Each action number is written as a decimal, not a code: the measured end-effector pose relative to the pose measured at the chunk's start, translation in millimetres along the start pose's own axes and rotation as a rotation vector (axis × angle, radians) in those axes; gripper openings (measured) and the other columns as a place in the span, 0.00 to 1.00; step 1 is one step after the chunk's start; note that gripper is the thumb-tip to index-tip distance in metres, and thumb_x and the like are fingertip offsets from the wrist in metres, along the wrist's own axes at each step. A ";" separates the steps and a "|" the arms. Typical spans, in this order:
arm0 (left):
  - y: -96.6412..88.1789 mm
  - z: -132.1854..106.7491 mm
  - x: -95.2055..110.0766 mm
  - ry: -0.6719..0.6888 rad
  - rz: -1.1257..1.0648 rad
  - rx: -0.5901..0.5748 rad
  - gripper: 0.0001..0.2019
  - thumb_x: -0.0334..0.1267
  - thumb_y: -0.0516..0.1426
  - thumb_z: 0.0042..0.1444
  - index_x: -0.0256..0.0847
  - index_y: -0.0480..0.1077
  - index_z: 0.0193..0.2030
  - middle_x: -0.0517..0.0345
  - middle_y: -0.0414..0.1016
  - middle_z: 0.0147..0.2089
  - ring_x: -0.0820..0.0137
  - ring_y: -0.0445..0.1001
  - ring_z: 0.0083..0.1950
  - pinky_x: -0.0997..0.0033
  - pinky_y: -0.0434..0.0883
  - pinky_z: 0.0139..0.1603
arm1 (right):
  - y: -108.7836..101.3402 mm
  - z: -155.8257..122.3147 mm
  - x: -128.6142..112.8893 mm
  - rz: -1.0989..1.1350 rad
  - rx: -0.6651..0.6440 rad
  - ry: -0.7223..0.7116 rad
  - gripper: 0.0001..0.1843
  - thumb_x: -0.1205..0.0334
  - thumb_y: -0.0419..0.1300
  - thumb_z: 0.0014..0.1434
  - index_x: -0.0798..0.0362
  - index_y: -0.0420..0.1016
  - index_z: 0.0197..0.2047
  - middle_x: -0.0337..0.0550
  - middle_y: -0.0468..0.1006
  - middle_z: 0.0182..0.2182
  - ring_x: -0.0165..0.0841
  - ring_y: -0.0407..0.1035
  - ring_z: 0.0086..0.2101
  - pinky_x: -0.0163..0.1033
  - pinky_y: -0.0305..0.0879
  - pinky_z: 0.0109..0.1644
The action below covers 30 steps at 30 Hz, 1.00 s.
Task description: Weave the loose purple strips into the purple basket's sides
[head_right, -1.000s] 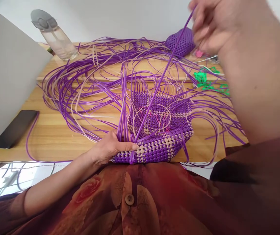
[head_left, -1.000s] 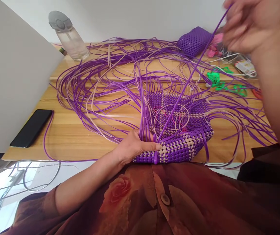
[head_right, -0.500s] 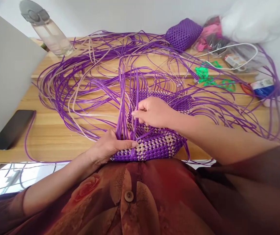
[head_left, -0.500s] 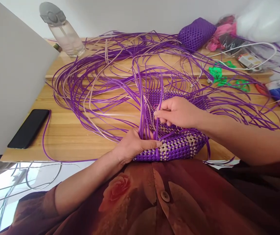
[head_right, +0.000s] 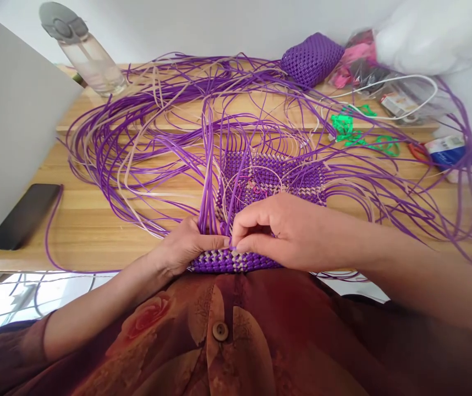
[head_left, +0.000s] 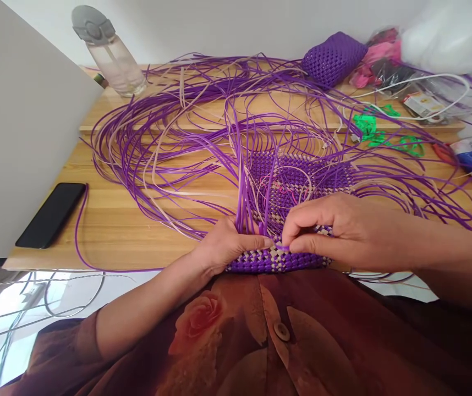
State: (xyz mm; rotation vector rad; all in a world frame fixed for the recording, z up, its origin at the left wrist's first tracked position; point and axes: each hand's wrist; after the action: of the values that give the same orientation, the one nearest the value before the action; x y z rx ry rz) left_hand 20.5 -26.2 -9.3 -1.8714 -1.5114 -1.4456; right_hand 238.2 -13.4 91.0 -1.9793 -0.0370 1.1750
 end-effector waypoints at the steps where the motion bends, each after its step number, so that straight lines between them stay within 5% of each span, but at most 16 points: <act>1: 0.2 -0.2 -0.1 0.016 0.001 0.000 0.15 0.37 0.71 0.40 0.37 0.78 0.36 0.60 0.78 0.31 0.71 0.72 0.31 0.70 0.69 0.38 | 2.9 1.1 -2.3 0.065 -0.006 -0.026 0.07 0.62 0.57 0.64 0.50 0.78 0.38 0.37 0.81 0.41 0.29 0.73 0.39 0.34 0.65 0.43; 4: 0.5 -1.6 -0.3 0.020 0.006 0.019 0.12 0.36 0.71 0.40 0.36 0.77 0.31 0.63 0.75 0.28 0.73 0.69 0.29 0.72 0.67 0.35 | 12.5 9.9 -0.4 0.222 -0.014 -0.046 0.05 0.64 0.58 0.63 0.51 0.76 0.39 0.40 0.80 0.45 0.30 0.73 0.43 0.36 0.66 0.48; 9: 1.3 -4.8 0.4 0.028 0.063 0.029 0.13 0.38 0.71 0.41 0.36 0.77 0.32 0.62 0.74 0.29 0.74 0.68 0.29 0.72 0.65 0.35 | 26.2 22.0 17.1 0.299 0.205 0.179 0.06 0.61 0.61 0.59 0.53 0.75 0.32 0.37 0.79 0.28 0.28 0.71 0.29 0.34 0.65 0.35; 14: 3.1 -6.4 2.4 0.044 0.111 0.026 0.13 0.38 0.71 0.41 0.36 0.75 0.32 0.63 0.71 0.27 0.76 0.64 0.28 0.74 0.61 0.31 | 30.8 25.6 15.1 0.251 0.249 0.275 0.04 0.62 0.63 0.55 0.53 0.74 0.33 0.34 0.75 0.23 0.26 0.67 0.24 0.33 0.61 0.29; 18: 5.9 -6.5 4.4 0.041 0.079 0.039 0.13 0.35 0.71 0.39 0.36 0.75 0.31 0.64 0.71 0.27 0.76 0.64 0.28 0.75 0.62 0.32 | 33.8 30.7 2.7 0.179 0.248 0.211 0.09 0.64 0.61 0.57 0.52 0.76 0.42 0.35 0.78 0.26 0.27 0.71 0.27 0.33 0.62 0.34; 24: 5.2 -4.7 2.9 0.088 0.089 0.062 0.09 0.33 0.68 0.40 0.36 0.77 0.30 0.63 0.73 0.29 0.74 0.68 0.30 0.74 0.66 0.35 | 42.4 40.5 -4.5 -0.230 0.314 0.031 0.07 0.64 0.59 0.58 0.55 0.75 0.30 0.42 0.74 0.31 0.29 0.66 0.31 0.37 0.59 0.37; 27: 2.8 -3.5 -0.3 0.128 0.117 0.047 0.07 0.33 0.68 0.41 0.37 0.76 0.29 0.63 0.72 0.27 0.73 0.67 0.30 0.73 0.65 0.33 | 30.2 43.0 -12.4 -0.072 0.193 0.113 0.09 0.61 0.59 0.59 0.54 0.74 0.28 0.40 0.75 0.28 0.29 0.67 0.30 0.37 0.61 0.36; 30: 1.5 -2.1 -3.2 0.151 0.155 0.067 0.10 0.38 0.69 0.42 0.37 0.74 0.27 0.63 0.70 0.25 0.72 0.67 0.29 0.72 0.64 0.32 | -1.3 43.0 -27.8 0.105 0.149 0.174 0.21 0.44 0.55 0.63 0.51 0.75 0.28 0.40 0.76 0.26 0.31 0.69 0.27 0.38 0.65 0.32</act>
State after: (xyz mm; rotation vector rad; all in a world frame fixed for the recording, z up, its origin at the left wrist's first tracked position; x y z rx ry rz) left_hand 21.0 -30.0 -10.6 -1.7557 -1.2988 -1.4129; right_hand 190.9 3.2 101.9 -1.9619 0.2393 1.0353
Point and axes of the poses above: each hand's wrist, its own z-axis towards the middle knuckle, its own y-axis out of the palm, x = y × z
